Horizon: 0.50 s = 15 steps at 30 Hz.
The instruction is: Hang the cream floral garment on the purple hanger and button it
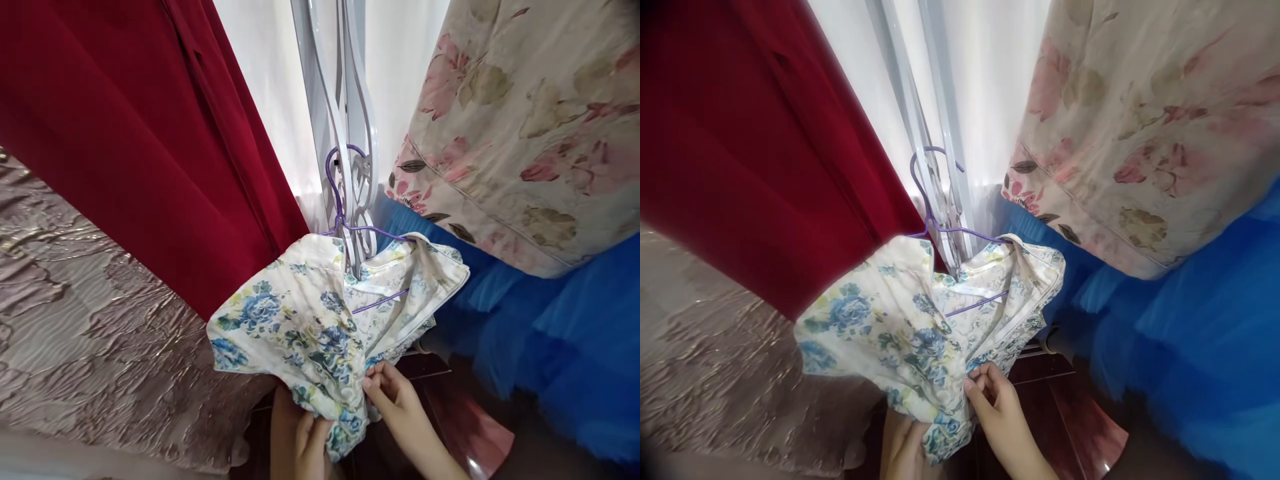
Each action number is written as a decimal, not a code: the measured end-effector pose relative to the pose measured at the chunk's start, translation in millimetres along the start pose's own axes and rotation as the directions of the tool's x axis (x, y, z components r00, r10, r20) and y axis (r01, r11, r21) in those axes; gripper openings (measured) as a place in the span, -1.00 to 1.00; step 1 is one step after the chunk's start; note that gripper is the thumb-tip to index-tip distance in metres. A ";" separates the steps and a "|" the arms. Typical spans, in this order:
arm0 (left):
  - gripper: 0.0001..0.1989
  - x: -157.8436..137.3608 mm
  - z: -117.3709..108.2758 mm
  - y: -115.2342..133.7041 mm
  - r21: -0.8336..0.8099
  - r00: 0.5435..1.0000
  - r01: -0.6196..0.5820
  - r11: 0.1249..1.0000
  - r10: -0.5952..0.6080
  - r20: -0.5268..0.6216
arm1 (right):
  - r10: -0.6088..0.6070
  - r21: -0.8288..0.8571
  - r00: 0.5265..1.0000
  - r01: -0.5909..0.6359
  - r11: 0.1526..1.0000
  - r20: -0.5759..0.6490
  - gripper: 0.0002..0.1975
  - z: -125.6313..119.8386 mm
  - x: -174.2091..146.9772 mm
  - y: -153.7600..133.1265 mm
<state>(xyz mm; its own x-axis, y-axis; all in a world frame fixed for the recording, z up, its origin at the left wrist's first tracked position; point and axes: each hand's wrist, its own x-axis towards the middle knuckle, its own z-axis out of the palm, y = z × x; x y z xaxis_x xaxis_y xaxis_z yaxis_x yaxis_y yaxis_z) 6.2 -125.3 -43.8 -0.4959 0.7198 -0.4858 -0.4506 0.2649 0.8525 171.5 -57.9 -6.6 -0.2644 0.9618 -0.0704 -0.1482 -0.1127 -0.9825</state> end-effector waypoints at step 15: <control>-0.60 -5.0 2.5 29.4 0.287 0.680 -0.629 0.723 0.690 -0.247 | 0.050 -0.124 0.988 -0.032 0.992 0.144 -0.71 -12.4 -18.9 -1.5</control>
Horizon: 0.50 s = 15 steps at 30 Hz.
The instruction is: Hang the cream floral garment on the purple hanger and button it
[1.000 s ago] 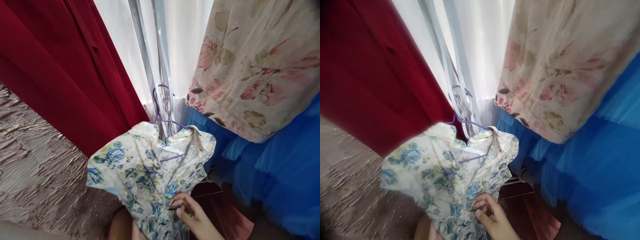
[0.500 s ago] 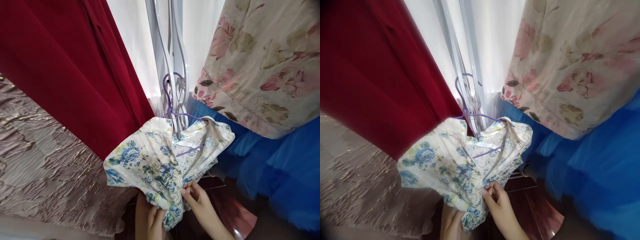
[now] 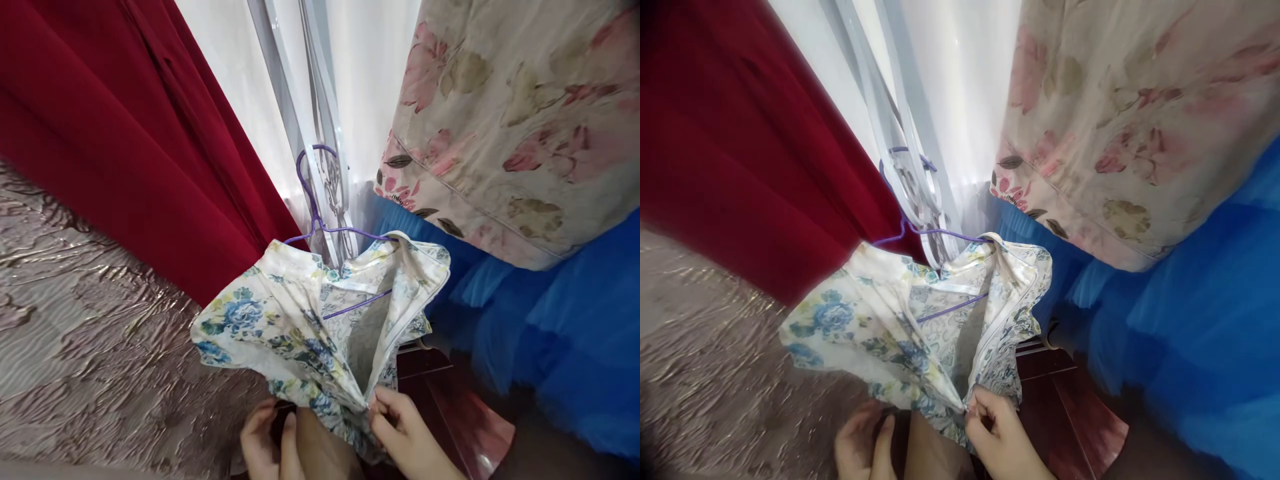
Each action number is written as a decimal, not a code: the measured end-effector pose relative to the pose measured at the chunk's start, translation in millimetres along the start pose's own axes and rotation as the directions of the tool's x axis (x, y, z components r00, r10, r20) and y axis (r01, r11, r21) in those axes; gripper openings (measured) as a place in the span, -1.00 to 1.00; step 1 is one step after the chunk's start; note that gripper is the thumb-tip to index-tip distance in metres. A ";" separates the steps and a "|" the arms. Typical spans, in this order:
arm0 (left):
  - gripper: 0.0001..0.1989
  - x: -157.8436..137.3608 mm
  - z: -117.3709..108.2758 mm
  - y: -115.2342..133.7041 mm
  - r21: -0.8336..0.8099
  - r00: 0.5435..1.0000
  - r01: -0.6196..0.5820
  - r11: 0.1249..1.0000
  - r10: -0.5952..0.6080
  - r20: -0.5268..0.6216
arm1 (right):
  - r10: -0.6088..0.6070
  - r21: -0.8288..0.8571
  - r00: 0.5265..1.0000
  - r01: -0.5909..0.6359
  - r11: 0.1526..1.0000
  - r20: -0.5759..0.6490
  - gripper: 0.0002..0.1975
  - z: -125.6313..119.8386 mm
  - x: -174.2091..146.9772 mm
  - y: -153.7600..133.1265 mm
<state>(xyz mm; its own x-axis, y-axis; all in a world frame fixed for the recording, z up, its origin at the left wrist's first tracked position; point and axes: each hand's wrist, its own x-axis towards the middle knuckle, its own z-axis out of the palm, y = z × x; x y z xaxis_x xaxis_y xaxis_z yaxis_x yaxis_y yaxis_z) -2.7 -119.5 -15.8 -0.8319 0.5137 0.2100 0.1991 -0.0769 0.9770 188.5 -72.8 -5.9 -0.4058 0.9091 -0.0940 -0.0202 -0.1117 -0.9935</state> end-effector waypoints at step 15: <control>-0.73 -74.0 58.3 13.4 0.091 0.782 -0.122 0.988 0.039 0.622 | 0.091 0.292 0.992 -0.061 0.955 -0.090 -0.54 -6.0 -34.6 -14.9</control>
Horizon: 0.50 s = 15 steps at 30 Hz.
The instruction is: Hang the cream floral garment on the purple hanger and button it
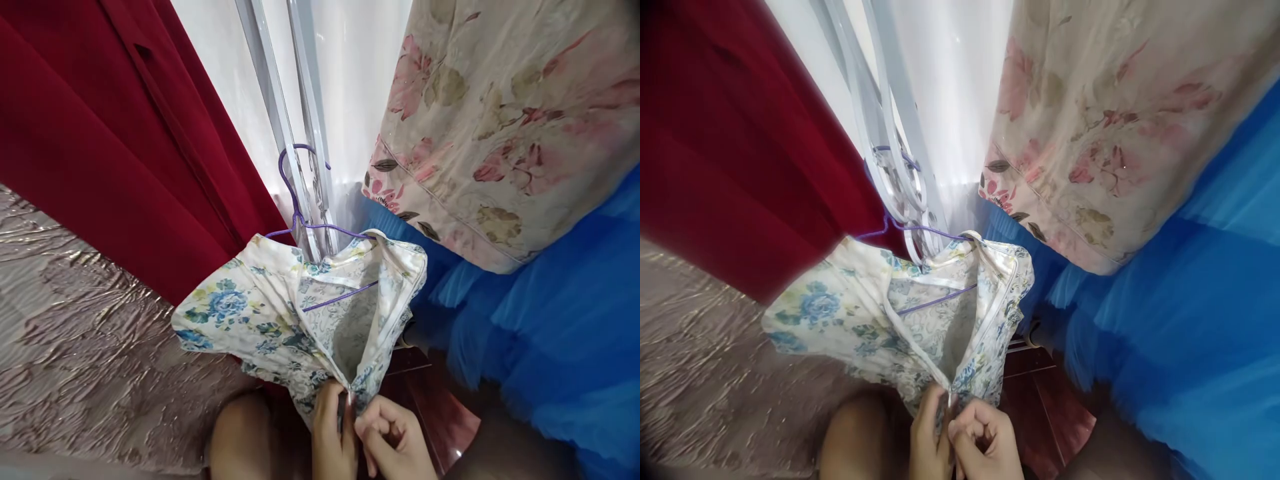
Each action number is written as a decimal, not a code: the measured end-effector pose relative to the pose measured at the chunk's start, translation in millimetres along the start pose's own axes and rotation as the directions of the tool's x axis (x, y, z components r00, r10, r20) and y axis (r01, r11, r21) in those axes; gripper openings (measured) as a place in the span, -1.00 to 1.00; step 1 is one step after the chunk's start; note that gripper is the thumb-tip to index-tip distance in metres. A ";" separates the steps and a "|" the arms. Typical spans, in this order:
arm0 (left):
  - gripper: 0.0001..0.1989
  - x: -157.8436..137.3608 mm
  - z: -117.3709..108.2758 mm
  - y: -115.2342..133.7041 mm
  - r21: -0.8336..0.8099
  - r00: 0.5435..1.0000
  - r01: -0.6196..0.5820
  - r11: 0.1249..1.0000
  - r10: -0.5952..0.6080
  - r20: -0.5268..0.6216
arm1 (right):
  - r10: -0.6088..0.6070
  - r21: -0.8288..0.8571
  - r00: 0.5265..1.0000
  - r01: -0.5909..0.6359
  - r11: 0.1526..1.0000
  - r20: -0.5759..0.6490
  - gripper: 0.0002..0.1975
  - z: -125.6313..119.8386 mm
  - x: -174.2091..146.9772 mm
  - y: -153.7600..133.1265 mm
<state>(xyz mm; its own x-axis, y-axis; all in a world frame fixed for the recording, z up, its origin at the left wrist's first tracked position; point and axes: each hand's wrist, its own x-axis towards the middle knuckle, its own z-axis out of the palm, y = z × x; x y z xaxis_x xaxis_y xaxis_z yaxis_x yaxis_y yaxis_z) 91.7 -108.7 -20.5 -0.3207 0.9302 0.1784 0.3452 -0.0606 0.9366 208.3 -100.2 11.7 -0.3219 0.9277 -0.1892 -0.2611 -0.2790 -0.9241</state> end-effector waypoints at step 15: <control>-0.74 -16.2 -5.6 15.7 -0.128 0.983 0.009 0.992 -0.032 -0.180 | -0.082 -0.305 0.990 0.113 0.945 0.113 -0.72 2.9 20.4 -8.8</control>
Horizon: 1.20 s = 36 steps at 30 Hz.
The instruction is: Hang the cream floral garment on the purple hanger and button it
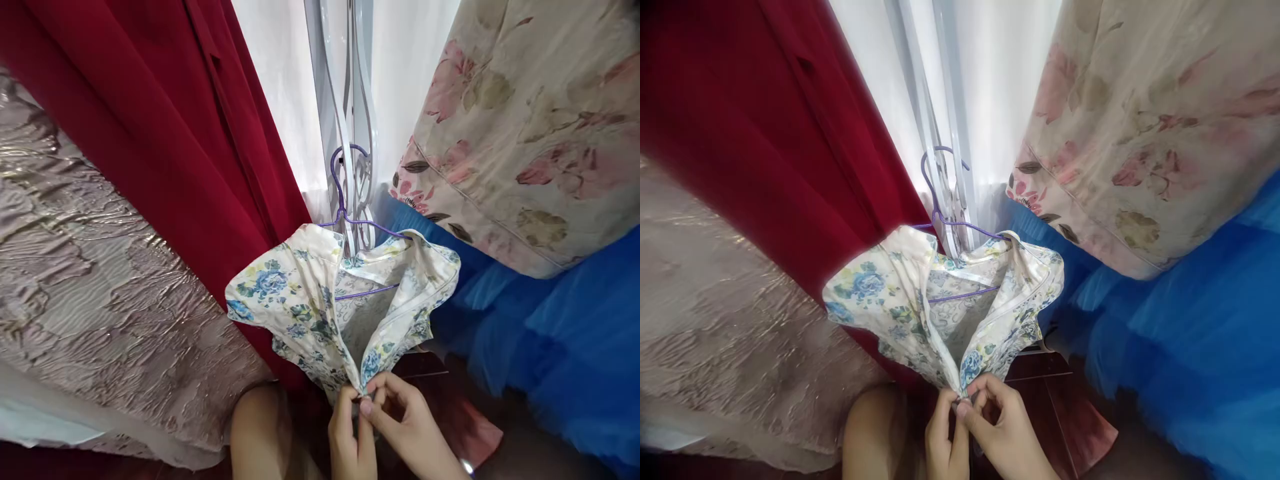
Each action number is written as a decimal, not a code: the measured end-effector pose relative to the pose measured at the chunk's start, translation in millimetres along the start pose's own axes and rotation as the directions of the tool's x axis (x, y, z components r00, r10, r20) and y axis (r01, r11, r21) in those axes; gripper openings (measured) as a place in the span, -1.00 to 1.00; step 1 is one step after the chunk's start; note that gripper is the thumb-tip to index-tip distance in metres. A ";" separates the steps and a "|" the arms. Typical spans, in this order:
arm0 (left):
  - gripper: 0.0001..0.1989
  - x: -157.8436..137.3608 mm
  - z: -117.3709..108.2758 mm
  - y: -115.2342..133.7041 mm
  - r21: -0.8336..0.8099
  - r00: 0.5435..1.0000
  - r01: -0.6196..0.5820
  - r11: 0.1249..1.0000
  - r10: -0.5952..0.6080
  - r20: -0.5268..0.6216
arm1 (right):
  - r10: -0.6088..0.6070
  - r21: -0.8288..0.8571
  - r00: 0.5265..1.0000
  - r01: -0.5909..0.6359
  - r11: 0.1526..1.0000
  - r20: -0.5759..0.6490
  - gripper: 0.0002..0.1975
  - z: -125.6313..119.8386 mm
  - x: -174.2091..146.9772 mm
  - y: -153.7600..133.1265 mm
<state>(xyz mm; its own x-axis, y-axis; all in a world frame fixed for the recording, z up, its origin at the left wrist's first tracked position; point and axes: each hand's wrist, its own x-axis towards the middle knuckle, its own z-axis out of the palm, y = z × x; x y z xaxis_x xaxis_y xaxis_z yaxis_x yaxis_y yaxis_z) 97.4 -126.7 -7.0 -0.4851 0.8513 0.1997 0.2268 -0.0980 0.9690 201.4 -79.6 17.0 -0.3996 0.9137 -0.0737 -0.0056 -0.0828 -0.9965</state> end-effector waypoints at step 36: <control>-0.79 42.3 -26.2 17.5 0.132 0.877 -0.221 0.966 0.138 0.460 | -0.206 -0.363 0.978 0.198 0.911 0.018 -0.81 -17.0 5.5 -11.7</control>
<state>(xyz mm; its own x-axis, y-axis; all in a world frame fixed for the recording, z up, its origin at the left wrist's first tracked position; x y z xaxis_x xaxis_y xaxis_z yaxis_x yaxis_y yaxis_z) 58.7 -105.9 22.2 -0.0056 0.9703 0.2418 0.4375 -0.2151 0.8731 214.9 -66.8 27.6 -0.4061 0.9040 0.1336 0.2483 0.2498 -0.9359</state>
